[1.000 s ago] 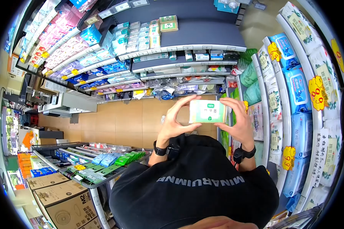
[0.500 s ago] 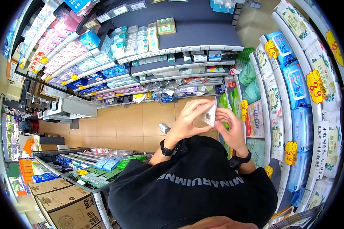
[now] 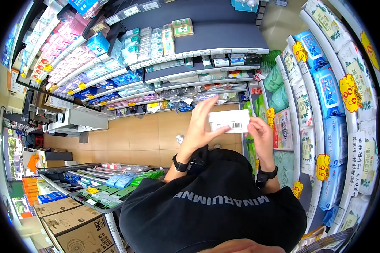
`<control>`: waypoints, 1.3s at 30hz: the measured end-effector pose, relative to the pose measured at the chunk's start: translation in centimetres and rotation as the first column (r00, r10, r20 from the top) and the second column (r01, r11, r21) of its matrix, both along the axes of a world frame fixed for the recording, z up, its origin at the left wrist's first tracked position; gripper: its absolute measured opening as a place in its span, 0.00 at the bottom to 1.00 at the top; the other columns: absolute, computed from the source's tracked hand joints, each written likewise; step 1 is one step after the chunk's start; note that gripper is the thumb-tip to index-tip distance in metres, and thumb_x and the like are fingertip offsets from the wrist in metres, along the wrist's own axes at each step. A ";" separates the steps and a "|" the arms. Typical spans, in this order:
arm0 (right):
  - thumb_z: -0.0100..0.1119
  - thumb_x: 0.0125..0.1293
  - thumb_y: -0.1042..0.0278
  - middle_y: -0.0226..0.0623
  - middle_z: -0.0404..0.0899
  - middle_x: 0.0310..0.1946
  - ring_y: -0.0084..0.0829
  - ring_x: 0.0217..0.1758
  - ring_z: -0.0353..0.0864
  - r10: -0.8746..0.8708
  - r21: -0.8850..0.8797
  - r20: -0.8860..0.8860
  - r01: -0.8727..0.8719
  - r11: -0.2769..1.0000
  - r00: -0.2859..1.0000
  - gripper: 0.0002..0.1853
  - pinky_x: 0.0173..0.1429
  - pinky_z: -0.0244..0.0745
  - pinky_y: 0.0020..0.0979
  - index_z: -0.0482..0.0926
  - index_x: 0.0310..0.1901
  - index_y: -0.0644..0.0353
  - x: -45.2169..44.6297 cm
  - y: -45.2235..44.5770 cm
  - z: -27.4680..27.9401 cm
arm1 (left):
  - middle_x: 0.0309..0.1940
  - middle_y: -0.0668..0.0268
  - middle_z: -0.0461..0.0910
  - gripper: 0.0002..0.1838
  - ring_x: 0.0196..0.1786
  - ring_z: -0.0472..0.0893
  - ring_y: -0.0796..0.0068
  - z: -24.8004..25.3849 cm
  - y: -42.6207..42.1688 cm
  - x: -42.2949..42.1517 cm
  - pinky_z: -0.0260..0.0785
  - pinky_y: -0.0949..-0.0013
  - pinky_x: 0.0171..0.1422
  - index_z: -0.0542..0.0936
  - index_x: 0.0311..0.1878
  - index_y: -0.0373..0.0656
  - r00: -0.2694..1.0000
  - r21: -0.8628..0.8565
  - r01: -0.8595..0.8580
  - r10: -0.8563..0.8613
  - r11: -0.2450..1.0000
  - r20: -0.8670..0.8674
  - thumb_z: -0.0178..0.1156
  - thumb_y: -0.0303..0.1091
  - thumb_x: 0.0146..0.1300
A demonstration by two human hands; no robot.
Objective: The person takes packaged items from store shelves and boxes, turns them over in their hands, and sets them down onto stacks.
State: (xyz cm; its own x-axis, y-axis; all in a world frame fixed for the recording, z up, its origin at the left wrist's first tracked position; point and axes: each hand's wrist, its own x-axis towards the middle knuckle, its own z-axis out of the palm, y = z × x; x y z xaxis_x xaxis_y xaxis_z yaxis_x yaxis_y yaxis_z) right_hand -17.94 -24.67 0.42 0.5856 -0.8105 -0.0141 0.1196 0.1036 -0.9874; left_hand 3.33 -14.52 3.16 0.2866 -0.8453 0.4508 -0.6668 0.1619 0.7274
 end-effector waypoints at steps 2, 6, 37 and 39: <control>0.58 0.73 0.75 0.39 0.86 0.43 0.20 0.38 0.80 -0.050 0.042 0.014 0.049 0.998 0.999 0.13 0.43 0.76 0.24 0.76 0.54 0.72 0.0 -0.2 0.3 | 0.66 0.53 0.73 0.48 0.66 0.75 0.59 -0.3 0.1 0.4 0.65 0.58 0.71 0.66 0.75 0.41 0.997 0.017 0.021 -0.020 1.000 -0.074 0.78 0.35 0.50; 0.56 0.74 0.76 0.38 0.85 0.41 0.20 0.37 0.79 -0.099 0.109 0.124 0.086 0.990 0.987 0.11 0.43 0.74 0.24 0.77 0.54 0.71 -0.3 -0.5 0.3 | 0.61 0.56 0.78 0.43 0.58 0.79 0.69 -1.0 0.5 0.4 0.71 0.65 0.64 0.63 0.76 0.40 0.892 0.001 0.167 -0.151 0.986 -0.425 0.71 0.27 0.58; 0.59 0.72 0.73 0.38 0.86 0.44 0.19 0.37 0.78 0.004 0.138 0.051 -0.011 0.990 0.999 0.13 0.44 0.74 0.23 0.78 0.54 0.70 -0.6 0.5 -0.1 | 0.25 0.73 0.83 0.07 0.27 0.75 0.90 -2.7 0.1 0.4 0.64 0.82 0.32 0.80 0.38 0.39 0.593 0.081 -0.033 0.085 0.996 -0.801 0.64 0.32 0.71; 0.59 0.72 0.73 0.38 0.86 0.44 0.19 0.37 0.78 0.008 0.147 0.052 -0.016 0.989 0.999 0.13 0.44 0.74 0.23 0.78 0.54 0.70 -0.5 0.6 -0.1 | 0.24 0.73 0.82 0.08 0.26 0.74 0.91 -2.9 0.1 0.4 0.64 0.82 0.31 0.79 0.37 0.40 0.576 0.089 -0.045 0.099 0.995 -0.811 0.64 0.32 0.71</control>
State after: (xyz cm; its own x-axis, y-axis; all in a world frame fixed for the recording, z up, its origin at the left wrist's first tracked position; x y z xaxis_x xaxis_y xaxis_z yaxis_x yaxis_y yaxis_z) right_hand -18.48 -24.10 0.31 0.5982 -0.7947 -0.1028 0.1672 0.2492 -0.9539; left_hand 3.73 -14.40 0.26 0.5708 -0.8197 -0.0474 0.2021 0.0843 0.9757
